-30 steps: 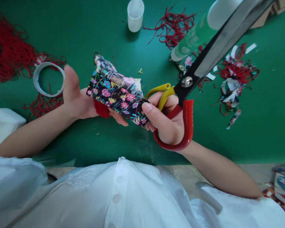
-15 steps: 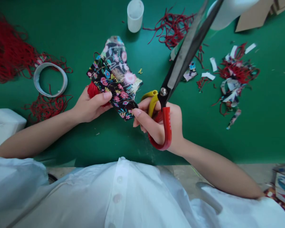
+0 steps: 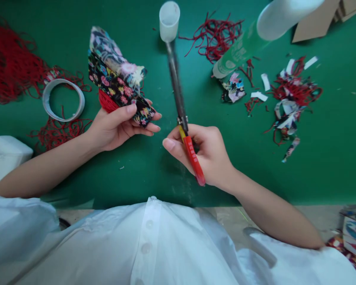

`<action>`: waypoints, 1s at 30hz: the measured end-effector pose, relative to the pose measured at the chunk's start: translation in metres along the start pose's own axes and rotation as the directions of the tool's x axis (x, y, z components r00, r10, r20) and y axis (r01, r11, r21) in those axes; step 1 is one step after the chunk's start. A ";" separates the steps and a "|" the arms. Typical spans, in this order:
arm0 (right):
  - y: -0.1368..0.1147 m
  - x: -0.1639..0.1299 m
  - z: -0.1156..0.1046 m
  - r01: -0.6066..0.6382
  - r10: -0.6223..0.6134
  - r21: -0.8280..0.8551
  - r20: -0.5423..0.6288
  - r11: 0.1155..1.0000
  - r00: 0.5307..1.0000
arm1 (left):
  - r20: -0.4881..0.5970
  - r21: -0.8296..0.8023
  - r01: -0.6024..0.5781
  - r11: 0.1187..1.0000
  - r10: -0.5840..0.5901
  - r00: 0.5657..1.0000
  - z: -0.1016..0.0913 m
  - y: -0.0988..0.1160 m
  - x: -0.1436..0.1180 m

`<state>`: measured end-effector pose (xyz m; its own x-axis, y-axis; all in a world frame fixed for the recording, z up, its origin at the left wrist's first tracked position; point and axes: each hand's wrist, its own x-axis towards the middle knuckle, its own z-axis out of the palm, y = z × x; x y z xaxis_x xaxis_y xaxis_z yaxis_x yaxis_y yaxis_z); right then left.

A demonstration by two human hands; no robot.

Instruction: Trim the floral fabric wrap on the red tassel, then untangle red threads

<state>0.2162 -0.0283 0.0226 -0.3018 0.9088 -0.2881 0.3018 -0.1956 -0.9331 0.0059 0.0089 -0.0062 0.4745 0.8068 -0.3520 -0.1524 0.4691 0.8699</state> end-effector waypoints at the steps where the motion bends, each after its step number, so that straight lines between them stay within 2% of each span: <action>1: -0.001 0.001 -0.004 0.018 -0.017 -0.069 0.014 0.997 1.000 | -0.008 -0.011 -0.002 1.000 0.002 1.000 0.000 0.001 0.000; 5: -0.004 0.003 -0.016 0.079 -0.077 -0.387 0.020 0.919 0.997 | -0.056 0.012 -0.020 1.000 0.021 0.998 -0.002 0.000 0.001; 8: -0.005 0.004 -0.020 0.037 -0.024 -0.571 0.030 0.820 0.999 | -0.088 0.046 -0.025 0.999 0.029 0.996 -0.006 -0.003 0.002; 11: -0.007 0.005 -0.020 0.028 0.000 -0.678 0.041 0.735 0.999 | -0.104 0.064 -0.033 0.997 0.039 0.994 -0.008 -0.004 0.003; 16: -0.009 0.005 -0.016 -0.009 0.023 -0.790 0.007 0.613 1.000 | -0.129 0.064 -0.017 0.998 0.025 0.991 -0.005 0.000 0.002; 20: -0.010 0.004 -0.016 0.001 0.028 -0.826 0.020 0.563 0.999 | -0.110 0.045 -0.012 0.999 0.017 0.994 -0.002 0.002 0.002; 24: -0.012 0.004 -0.017 -0.001 0.055 -0.827 0.037 0.562 0.998 | -0.067 0.039 -0.020 0.999 0.022 0.998 -0.002 0.001 0.001; 30: -0.015 0.004 -0.020 -0.019 0.164 -0.805 0.097 0.592 0.982 | -0.052 0.047 -0.038 0.998 0.041 0.998 0.000 0.000 0.001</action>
<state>0.2287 -0.0143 0.0402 -0.3344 0.8245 -0.4564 0.9130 0.1633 -0.3739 0.0063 0.0098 -0.0064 0.4222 0.8429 -0.3336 -0.1295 0.4203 0.8981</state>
